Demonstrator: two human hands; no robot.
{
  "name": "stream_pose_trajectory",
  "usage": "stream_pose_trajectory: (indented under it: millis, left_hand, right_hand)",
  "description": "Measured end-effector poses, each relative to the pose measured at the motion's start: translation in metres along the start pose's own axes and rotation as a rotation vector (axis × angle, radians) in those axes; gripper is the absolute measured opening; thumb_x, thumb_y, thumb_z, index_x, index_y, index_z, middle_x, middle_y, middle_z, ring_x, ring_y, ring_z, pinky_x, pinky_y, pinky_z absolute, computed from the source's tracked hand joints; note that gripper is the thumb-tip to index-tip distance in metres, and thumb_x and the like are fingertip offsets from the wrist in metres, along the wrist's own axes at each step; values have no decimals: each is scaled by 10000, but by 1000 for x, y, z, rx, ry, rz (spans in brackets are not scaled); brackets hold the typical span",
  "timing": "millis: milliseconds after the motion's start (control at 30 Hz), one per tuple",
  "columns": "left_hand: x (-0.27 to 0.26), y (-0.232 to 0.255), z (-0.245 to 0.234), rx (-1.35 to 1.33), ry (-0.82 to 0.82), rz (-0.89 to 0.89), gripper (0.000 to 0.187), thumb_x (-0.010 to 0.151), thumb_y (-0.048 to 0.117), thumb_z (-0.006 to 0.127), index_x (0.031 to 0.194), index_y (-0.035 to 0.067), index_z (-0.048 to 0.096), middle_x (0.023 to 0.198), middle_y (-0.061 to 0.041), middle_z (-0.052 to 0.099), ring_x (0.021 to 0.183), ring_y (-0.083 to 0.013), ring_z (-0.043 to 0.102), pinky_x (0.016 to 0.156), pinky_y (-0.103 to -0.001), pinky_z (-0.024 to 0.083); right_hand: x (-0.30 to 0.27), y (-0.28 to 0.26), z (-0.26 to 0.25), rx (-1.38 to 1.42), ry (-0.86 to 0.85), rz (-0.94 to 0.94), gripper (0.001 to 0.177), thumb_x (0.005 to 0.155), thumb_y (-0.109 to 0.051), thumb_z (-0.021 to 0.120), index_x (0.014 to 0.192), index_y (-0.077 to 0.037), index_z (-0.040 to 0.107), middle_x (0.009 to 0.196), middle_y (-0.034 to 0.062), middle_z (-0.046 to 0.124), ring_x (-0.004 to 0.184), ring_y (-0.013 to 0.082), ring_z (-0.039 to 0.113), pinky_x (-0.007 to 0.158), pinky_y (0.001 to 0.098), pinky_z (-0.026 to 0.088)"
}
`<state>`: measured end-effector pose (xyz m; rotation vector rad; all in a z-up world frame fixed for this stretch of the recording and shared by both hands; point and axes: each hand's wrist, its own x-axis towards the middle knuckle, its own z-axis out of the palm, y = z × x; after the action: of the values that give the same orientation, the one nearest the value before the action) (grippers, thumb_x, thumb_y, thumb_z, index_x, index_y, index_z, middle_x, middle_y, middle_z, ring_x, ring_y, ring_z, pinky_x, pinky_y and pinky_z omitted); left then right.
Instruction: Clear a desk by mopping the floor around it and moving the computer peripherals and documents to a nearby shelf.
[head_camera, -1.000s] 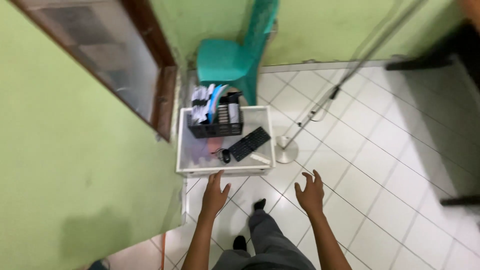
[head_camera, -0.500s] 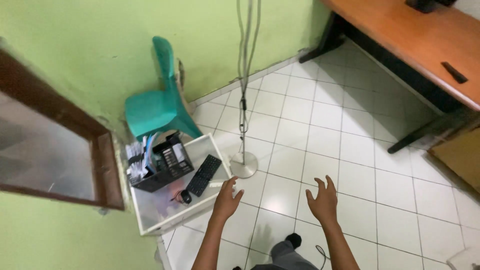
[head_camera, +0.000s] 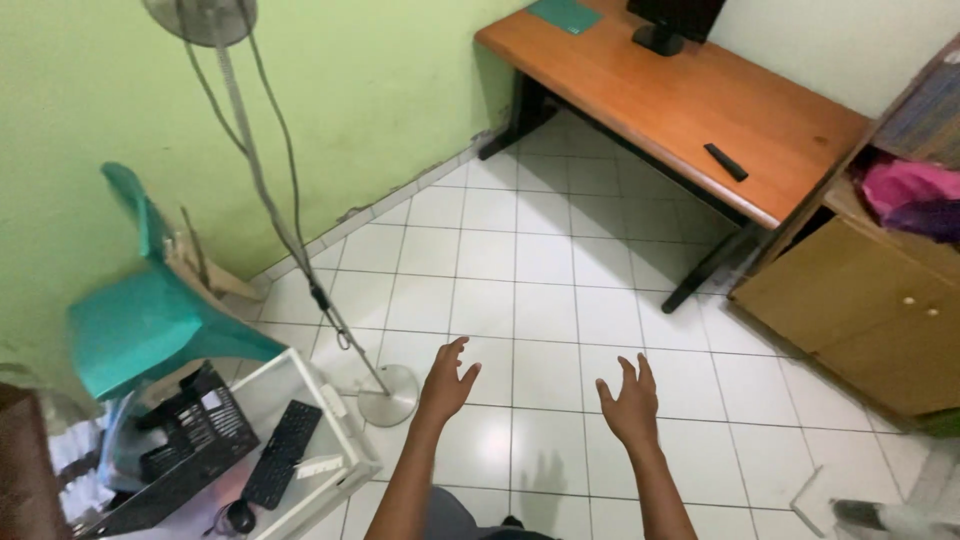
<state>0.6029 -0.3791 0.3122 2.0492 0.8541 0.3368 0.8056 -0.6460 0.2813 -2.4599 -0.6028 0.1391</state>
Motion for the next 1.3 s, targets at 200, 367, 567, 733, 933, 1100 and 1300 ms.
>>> stream_pose_trajectory:
  millis: [200, 367, 567, 733, 933, 1100, 1300]
  left_hand:
    - [80, 34, 32, -8, -47, -20, 547, 934, 275, 691, 1442, 187, 507, 1391, -73, 564, 1191, -276, 646, 945, -397, 556]
    - [179, 39, 50, -32, -47, 18, 533, 935, 272, 693, 1432, 179, 525, 1384, -87, 564, 1184, -277, 648, 941, -396, 558]
    - [326, 50, 47, -34, -72, -16, 507, 942, 282, 688, 1414, 172, 539, 1383, -86, 564, 1168, -272, 647, 940, -391, 561]
    - [433, 65, 43, -12, -98, 6, 469, 962, 292, 676, 1397, 169, 551, 1399, -70, 565, 1179, -264, 644, 955, -386, 545]
    - [529, 97, 62, -42, -141, -53, 477, 954, 300, 663, 1405, 185, 555, 1399, -61, 572, 1196, -266, 645, 946, -388, 566]
    - [616, 129, 94, 44, -185, 49, 490, 946, 312, 672, 1408, 197, 555, 1439, -66, 546, 1243, -293, 619, 982, -401, 541]
    - [742, 162, 150, -6, -127, 79, 501, 941, 315, 682, 1406, 188, 549, 1397, -83, 574, 1241, -289, 622, 990, -404, 541]
  right_hand:
    - [75, -2, -34, 40, -2, 116, 631, 901, -300, 719, 1441, -61, 497, 1639, 217, 257, 1494, 402, 294, 1143, 515, 380]
    - [156, -1, -37, 43, 50, 137, 624, 911, -278, 710, 1452, -64, 486, 1649, 203, 249, 1503, 398, 292, 1158, 513, 377]
    - [269, -12, -40, 32, 66, 250, 636, 919, -289, 700, 1473, -84, 462, 1662, 180, 214, 1513, 395, 262, 1153, 515, 378]
    - [354, -5, -36, 24, 133, 247, 628, 914, -306, 698, 1466, -104, 478, 1660, 174, 240, 1498, 387, 304, 1165, 511, 378]
    - [450, 19, -27, 75, 265, 143, 630, 878, -284, 731, 1431, -79, 511, 1619, 230, 281, 1488, 419, 321, 1163, 491, 372]
    - [550, 50, -15, 12, 292, 162, 652, 881, -311, 737, 1441, -76, 501, 1617, 237, 289, 1499, 418, 301, 1174, 490, 343]
    - [697, 89, -6, 49, 327, 91, 677, 868, -292, 722, 1465, -68, 493, 1542, 286, 377, 1464, 459, 339, 1161, 500, 348]
